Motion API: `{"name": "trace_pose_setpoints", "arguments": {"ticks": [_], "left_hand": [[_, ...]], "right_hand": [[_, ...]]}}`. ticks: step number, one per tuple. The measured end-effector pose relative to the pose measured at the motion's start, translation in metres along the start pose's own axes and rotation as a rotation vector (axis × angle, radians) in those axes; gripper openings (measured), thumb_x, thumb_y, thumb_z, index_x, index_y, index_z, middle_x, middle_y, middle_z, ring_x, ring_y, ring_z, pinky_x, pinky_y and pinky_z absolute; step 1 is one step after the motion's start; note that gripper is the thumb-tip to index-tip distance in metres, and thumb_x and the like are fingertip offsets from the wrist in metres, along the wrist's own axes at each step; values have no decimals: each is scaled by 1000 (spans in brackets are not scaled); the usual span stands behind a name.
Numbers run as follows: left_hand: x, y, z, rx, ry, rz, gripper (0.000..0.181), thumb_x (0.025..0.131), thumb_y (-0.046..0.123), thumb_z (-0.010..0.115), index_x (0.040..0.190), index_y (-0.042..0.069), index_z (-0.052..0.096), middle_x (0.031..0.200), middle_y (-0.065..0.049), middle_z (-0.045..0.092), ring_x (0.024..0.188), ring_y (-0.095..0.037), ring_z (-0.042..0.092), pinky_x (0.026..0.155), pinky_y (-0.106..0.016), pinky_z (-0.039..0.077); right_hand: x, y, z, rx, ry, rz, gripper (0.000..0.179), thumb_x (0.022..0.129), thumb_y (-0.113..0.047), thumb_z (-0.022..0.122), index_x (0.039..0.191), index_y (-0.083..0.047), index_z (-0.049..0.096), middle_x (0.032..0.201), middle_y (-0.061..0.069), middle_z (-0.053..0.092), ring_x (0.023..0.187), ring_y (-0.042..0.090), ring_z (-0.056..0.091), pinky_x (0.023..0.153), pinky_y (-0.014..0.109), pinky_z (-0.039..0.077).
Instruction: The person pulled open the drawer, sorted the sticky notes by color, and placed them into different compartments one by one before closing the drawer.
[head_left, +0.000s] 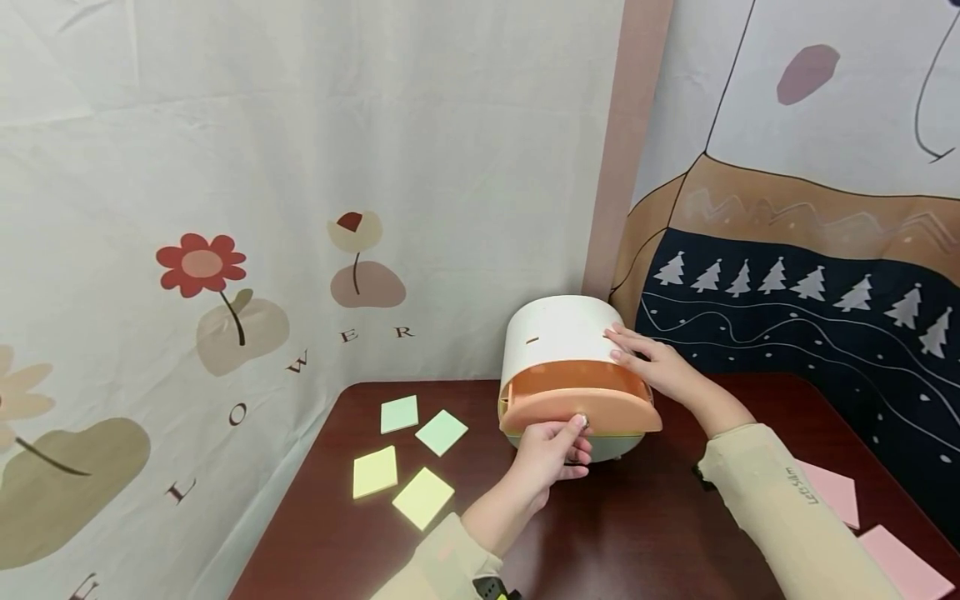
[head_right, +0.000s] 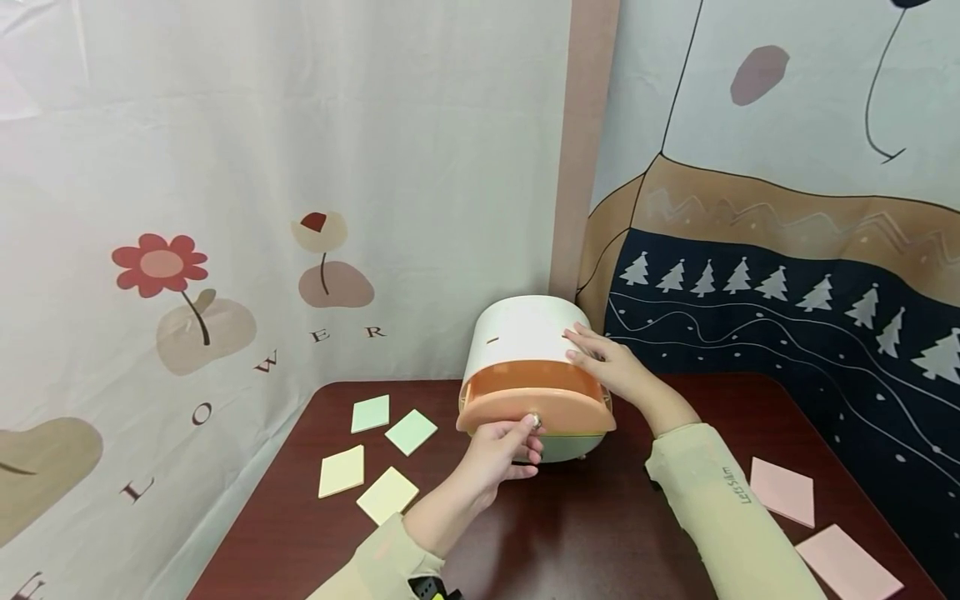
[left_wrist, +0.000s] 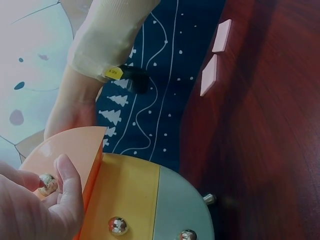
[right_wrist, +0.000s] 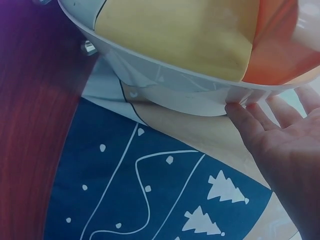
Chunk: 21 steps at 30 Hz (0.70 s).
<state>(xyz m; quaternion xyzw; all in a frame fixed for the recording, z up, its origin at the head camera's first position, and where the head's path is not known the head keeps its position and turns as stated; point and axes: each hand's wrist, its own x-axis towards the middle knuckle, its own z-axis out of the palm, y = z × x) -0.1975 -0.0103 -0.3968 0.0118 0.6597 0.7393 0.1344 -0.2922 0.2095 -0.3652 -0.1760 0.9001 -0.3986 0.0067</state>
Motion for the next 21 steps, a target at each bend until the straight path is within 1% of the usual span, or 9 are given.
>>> {"name": "trace_pose_setpoints", "arguments": {"ticks": [6,11,17,21], "left_hand": [[-3,-1,0,11,-10,13,42,92,33,60,99,-7,68,67,0,58,58,-8,56,57,-24,55],[-7,-1,-1,12,-19,7,43,92,32,61,102,-10,66,68,0,58,59,-8,56,57,-24,54],[-10,-2,-1,27,-20,12,42,92,32,61,101,-8,66,69,-1,59,60,-7,57,57,-23,54],[-11,-3,0,24,-17,13,39,92,32,61,97,-5,68,69,-1,59,60,-8,57,57,-23,54]], "right_hand": [[0,1,0,4,1,-2,58,97,-47,46,145,-16,39,157,9,21,143,40,16,106,68,17],[0,1,0,6,0,-2,58,96,-47,47,145,-16,39,157,8,21,143,39,16,106,68,17],[0,1,0,21,8,-13,57,96,-45,48,144,-15,41,157,9,21,143,39,16,107,67,16],[0,1,0,20,7,-11,57,96,-44,48,144,-15,41,157,10,21,143,39,16,107,68,17]]}}
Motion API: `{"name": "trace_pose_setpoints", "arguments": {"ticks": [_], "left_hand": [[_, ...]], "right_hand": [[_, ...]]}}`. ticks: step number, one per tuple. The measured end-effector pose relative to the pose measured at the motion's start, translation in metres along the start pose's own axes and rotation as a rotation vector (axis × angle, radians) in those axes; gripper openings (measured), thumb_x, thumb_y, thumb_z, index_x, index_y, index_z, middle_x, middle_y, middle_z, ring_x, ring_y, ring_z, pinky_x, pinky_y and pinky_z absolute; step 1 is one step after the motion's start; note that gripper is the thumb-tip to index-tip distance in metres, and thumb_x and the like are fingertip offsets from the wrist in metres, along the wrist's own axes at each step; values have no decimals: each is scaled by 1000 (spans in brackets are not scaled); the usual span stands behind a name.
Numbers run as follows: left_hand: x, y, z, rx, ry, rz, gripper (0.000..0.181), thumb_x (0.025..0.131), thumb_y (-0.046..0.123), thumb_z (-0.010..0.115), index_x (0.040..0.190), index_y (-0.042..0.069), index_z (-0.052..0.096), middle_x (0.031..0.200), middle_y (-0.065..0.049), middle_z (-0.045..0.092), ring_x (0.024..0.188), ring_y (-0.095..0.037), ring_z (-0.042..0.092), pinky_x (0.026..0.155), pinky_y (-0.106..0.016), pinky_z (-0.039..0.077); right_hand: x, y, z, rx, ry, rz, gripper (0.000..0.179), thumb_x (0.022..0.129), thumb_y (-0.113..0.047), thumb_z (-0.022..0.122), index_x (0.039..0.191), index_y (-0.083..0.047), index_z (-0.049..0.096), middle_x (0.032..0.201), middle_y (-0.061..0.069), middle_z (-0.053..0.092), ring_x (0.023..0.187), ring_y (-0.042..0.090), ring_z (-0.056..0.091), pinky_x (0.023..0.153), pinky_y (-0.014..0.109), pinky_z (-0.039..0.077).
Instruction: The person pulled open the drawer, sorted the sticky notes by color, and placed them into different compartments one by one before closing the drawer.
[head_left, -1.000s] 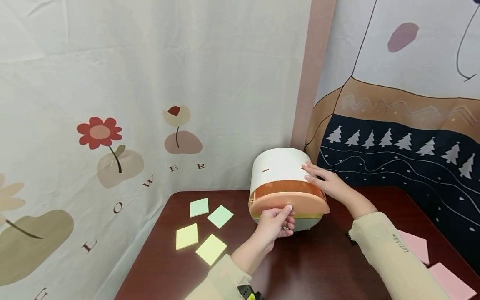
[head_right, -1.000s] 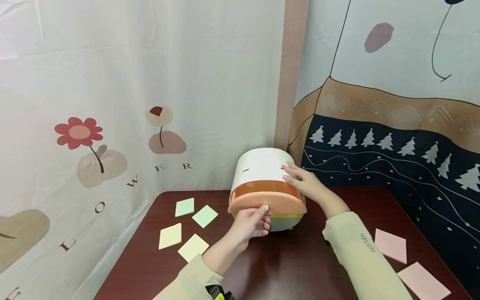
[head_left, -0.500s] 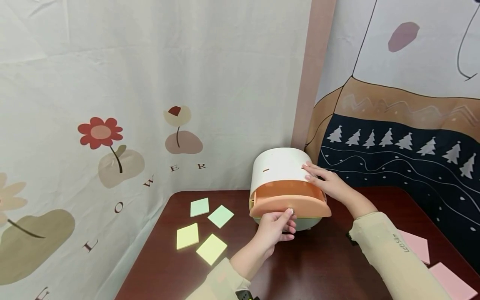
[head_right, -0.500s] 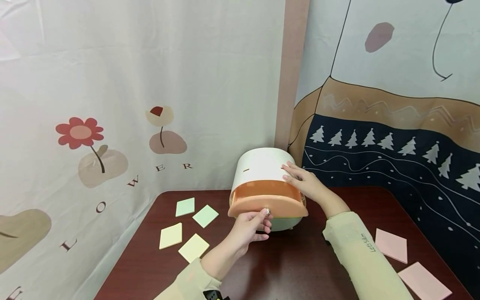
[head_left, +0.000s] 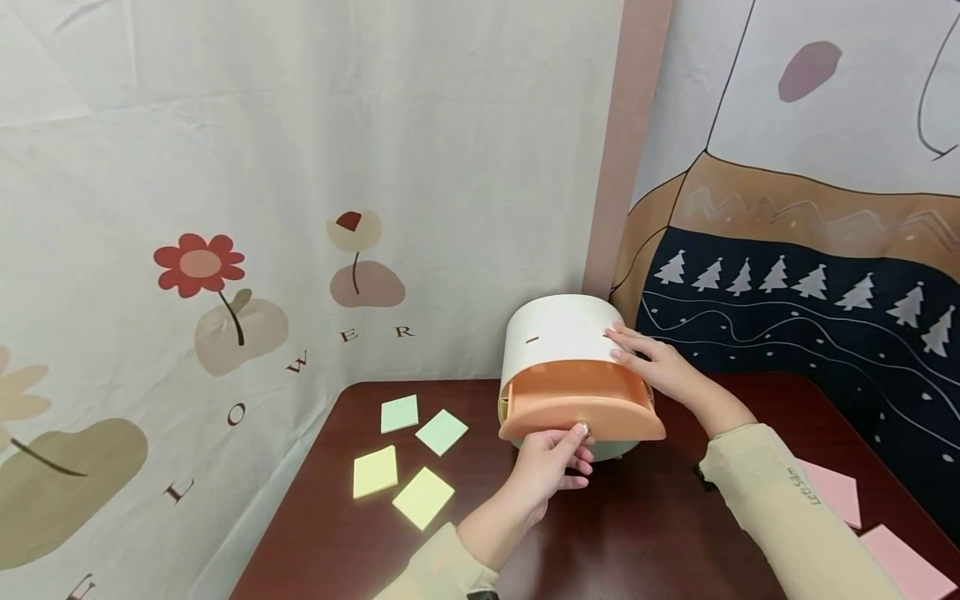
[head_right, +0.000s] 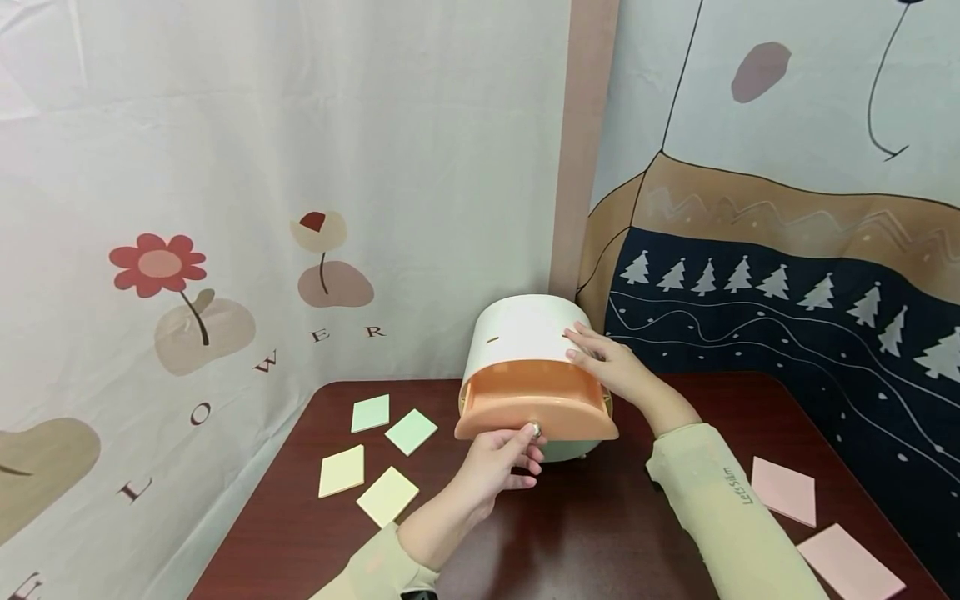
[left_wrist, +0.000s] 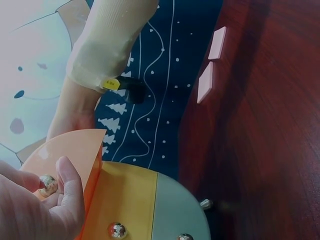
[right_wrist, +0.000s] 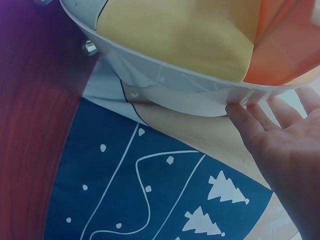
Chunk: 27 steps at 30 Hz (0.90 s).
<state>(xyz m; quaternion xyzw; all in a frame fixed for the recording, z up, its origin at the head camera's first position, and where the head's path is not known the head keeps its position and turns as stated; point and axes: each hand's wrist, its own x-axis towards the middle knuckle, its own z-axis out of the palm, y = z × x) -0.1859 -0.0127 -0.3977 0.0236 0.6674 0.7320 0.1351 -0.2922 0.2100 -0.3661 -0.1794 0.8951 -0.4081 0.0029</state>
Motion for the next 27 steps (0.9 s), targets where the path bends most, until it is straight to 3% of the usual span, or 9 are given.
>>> {"name": "trace_pose_setpoints", "arguments": {"ticks": [17,21,27], "left_hand": [[-4,-3,-2,1,-18,-1,42,92,36,61,102,-4,68,69,-1,59,59,-8,58,53,-23,52],[-4,-5,-5,64,-59,-13,36,91,34,62,104,1,69,74,-2,64,63,-10,63,54,-23,52],[-6,-16,-15,261,-169,-46,22,89,24,65,102,7,71,87,-7,71,79,-17,70,63,-31,55]], "right_hand": [[0,1,1,11,-6,7,57,97,-45,47,145,-16,39,157,10,19,144,40,14,106,69,15],[-1,1,1,16,-5,5,57,97,-45,47,145,-16,39,157,9,19,144,39,14,107,68,15],[-1,1,1,18,-2,-1,57,97,-44,47,145,-15,39,157,9,18,144,39,13,107,68,14]]}}
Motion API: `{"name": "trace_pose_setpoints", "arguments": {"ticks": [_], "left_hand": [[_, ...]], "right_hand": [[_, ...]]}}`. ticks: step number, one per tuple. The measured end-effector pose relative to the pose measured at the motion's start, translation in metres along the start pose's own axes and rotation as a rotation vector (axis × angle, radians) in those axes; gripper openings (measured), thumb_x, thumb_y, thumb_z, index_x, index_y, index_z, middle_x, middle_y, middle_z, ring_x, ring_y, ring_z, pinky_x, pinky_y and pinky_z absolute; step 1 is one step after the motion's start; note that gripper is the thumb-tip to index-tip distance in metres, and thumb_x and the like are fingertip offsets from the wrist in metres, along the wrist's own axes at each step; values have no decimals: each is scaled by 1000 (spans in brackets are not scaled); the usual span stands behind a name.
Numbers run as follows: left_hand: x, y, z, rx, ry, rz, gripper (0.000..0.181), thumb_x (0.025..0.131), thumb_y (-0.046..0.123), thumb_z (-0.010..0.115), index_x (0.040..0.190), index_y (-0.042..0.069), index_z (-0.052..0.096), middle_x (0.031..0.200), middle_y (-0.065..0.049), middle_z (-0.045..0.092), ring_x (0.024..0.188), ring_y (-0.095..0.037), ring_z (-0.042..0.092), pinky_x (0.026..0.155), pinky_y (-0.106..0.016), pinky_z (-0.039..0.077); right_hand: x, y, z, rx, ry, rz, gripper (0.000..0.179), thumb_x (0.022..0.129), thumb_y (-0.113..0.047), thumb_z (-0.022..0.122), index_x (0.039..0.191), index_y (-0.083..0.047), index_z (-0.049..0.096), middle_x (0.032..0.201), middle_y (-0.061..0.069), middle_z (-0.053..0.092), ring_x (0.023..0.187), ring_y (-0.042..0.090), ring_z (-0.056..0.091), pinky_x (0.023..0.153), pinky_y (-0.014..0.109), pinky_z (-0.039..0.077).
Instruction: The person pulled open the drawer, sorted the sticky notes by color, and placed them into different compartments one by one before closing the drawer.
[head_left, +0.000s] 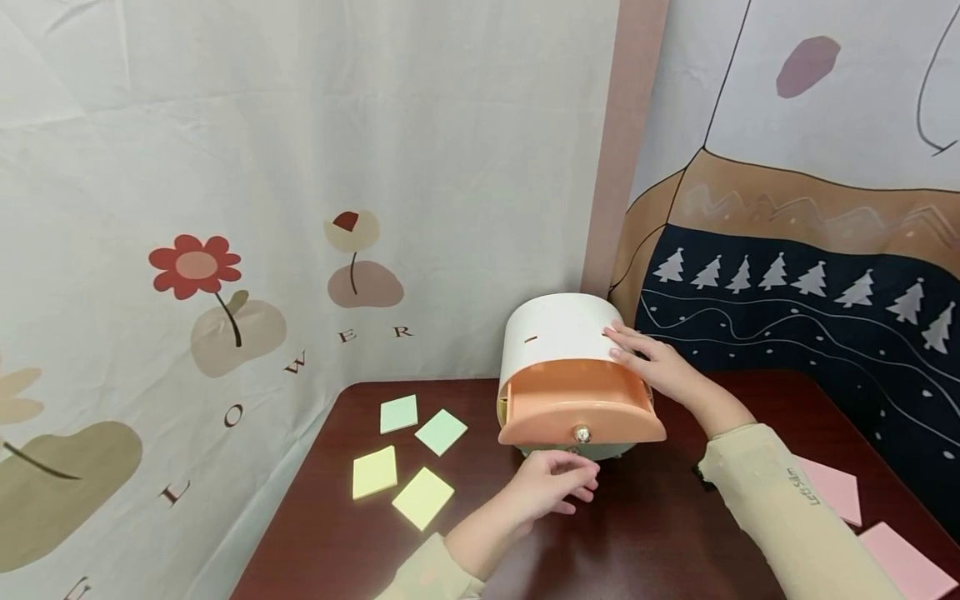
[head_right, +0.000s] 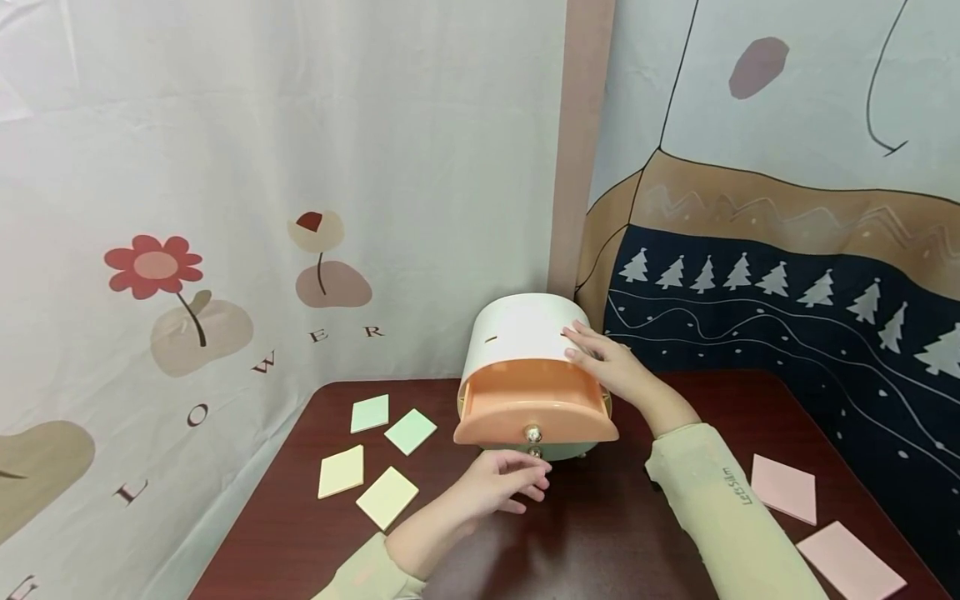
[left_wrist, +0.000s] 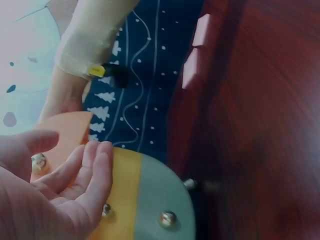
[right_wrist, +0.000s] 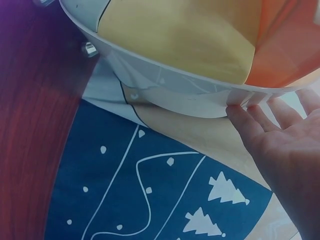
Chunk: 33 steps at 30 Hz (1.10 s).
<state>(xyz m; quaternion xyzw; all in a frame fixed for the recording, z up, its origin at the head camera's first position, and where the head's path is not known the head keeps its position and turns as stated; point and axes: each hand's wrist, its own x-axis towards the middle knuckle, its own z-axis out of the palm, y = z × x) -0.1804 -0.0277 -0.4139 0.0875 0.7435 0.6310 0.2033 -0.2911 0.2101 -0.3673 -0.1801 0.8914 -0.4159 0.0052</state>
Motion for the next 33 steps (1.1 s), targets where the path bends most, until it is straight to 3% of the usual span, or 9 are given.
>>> {"name": "trace_pose_setpoints", "arguments": {"ticks": [4,10,13,18,24,28,33], "left_hand": [[-2,-10,-5,84,-23,5,18,88,17,65,102,8,71,90,-9,72,81,-20,69,64,-35,55],[-2,-31,-18,218,2,59,19,84,15,68,100,7,71,87,-7,71,68,-7,59,54,-23,47],[-1,-43,-30,314,22,95,21,83,17,69,101,7,70,90,-6,71,71,-8,62,57,-22,48],[-4,-58,-53,494,65,120,29,84,24,68,106,5,68,97,-7,70,89,-20,67,71,-30,52],[-10,-73,-75,721,154,109,44,86,30,67,120,4,61,118,-13,63,112,-32,57,89,-47,47],[-10,-86,-89,782,226,119,56,85,26,67,132,0,49,128,-20,55,121,-38,50,96,-53,43],[-8,-104,-105,877,368,108,72,83,26,70,141,-2,37,142,-28,39,131,-48,36,102,-59,35]], "right_hand": [[0,-1,0,3,-1,2,57,97,-44,47,145,-16,39,158,9,18,144,39,13,107,68,15],[-1,0,0,7,-4,8,57,97,-45,47,146,-17,38,158,8,17,144,38,12,107,69,14],[-1,0,0,11,-6,8,57,97,-45,47,146,-17,38,158,8,17,145,38,12,107,69,14],[-1,0,-1,15,-11,3,57,97,-44,47,146,-17,38,158,8,16,145,38,11,107,69,13],[-1,0,0,19,-14,4,57,97,-44,47,146,-17,37,158,7,16,145,37,11,107,68,13],[-1,0,0,17,-12,5,57,97,-45,47,146,-17,37,158,7,16,145,37,11,107,68,13],[-1,0,0,20,-13,5,57,97,-44,47,146,-17,37,158,7,16,145,37,11,107,68,13]]}}
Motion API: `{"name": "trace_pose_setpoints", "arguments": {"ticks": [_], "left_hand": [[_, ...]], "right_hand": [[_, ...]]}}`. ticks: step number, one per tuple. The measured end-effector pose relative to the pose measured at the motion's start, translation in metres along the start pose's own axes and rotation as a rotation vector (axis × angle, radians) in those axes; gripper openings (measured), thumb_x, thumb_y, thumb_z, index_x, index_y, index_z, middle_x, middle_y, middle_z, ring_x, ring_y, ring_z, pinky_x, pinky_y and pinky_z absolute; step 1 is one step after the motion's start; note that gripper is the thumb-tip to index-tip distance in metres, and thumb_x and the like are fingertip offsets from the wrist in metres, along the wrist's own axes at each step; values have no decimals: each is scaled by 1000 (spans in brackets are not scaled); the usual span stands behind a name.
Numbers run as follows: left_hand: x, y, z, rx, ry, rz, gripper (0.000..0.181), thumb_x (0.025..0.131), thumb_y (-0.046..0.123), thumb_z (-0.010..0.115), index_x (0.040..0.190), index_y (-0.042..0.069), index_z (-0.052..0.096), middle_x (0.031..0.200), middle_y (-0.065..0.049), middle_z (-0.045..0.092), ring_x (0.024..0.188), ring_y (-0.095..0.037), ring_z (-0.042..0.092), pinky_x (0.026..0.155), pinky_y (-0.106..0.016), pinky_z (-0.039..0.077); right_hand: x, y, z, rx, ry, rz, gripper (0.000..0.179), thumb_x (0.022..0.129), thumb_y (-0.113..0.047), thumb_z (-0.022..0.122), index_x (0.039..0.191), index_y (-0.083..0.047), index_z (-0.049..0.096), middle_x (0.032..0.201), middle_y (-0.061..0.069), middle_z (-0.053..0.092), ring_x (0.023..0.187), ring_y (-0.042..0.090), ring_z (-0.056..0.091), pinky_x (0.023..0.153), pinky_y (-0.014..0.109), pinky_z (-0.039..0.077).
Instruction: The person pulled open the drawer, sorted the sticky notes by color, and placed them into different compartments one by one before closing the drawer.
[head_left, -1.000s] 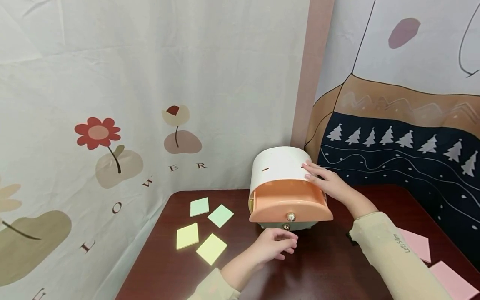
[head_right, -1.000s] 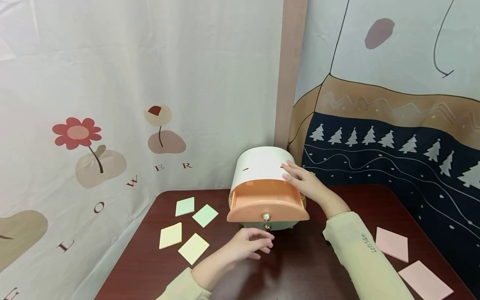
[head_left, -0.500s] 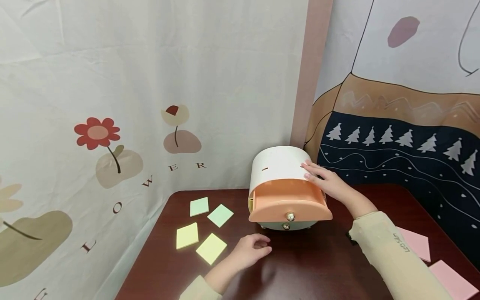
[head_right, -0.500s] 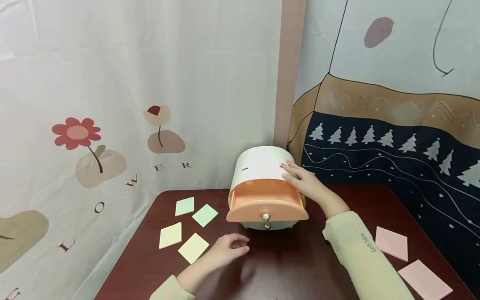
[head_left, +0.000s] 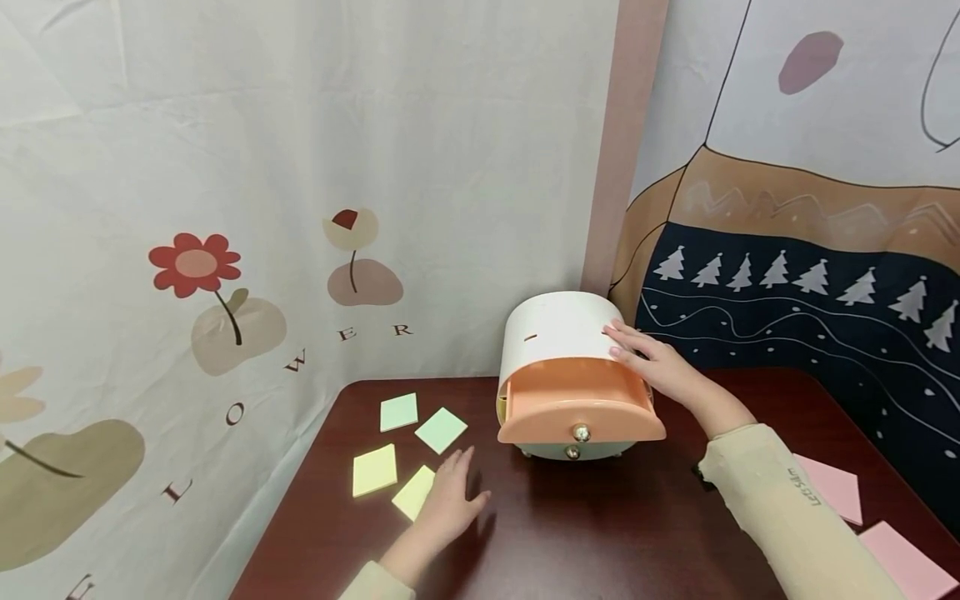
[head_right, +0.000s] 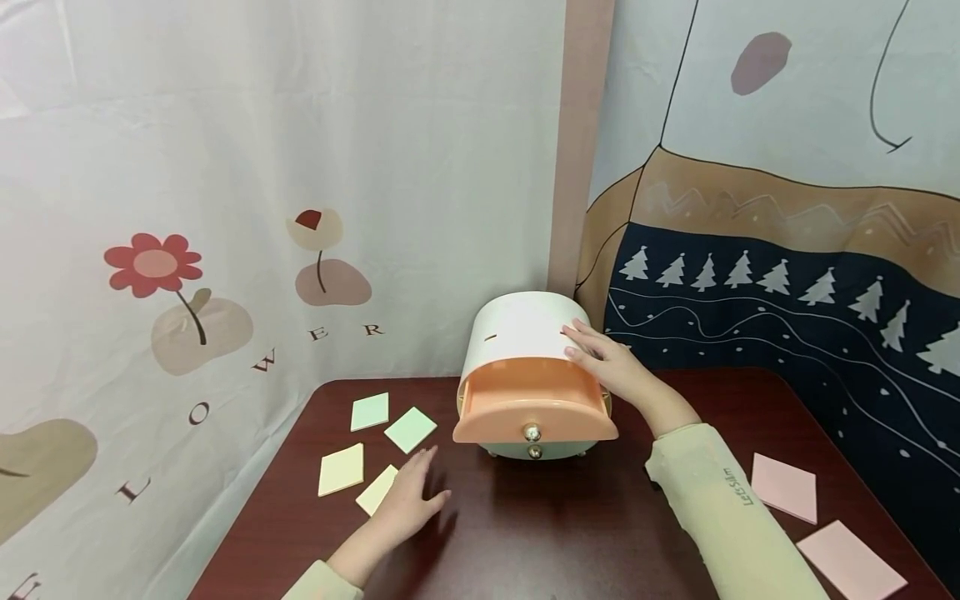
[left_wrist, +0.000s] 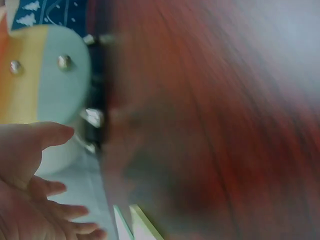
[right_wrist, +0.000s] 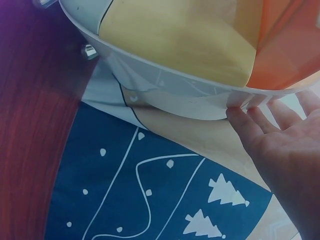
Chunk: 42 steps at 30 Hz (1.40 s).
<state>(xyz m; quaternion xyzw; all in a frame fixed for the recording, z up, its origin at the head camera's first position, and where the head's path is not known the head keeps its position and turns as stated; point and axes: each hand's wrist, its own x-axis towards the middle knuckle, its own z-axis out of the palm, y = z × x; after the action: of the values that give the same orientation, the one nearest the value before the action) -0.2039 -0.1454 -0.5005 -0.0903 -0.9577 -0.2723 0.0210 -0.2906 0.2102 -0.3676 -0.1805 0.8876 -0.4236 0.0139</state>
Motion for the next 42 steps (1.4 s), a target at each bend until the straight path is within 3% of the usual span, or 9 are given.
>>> {"name": "trace_pose_setpoints", "arguments": {"ticks": [4,8,18,29,38,42], "left_hand": [[1,-17,2,119,64,-66,85,82,35,71,146,0,28,149,-29,26,136,-51,23,101,-65,31],[0,-30,1,169,77,-108,89,83,42,69,147,-2,24,151,-29,20,138,-51,17,101,-68,27],[-4,-51,-1,207,-1,-204,84,87,49,61,145,-2,30,150,-29,24,137,-51,19,100,-69,26],[-3,-62,-8,245,-10,-222,63,89,28,63,137,-7,42,133,-29,43,121,-48,41,87,-61,43],[2,-69,-14,262,1,-198,67,81,31,73,130,-9,49,122,-27,48,107,-42,48,73,-50,49],[4,-70,-16,228,29,-199,70,77,30,77,129,-9,50,118,-24,49,103,-39,48,70,-48,49]], "right_hand": [[0,1,0,0,-1,-3,57,97,-44,47,146,-17,37,158,7,16,145,37,11,108,68,14],[1,1,0,-3,1,-1,57,97,-45,46,147,-18,37,158,7,16,145,37,11,108,68,13],[1,1,1,-4,2,-6,57,97,-44,47,146,-17,37,158,7,16,145,37,11,108,67,13],[2,2,1,-10,1,-6,57,97,-44,46,146,-18,37,159,7,15,145,36,11,108,68,13],[1,2,1,-17,0,-14,56,98,-44,46,147,-17,37,159,7,15,145,37,11,108,67,14],[1,2,1,-16,1,-17,56,98,-44,46,147,-17,37,159,7,15,145,37,10,108,67,14]]}}
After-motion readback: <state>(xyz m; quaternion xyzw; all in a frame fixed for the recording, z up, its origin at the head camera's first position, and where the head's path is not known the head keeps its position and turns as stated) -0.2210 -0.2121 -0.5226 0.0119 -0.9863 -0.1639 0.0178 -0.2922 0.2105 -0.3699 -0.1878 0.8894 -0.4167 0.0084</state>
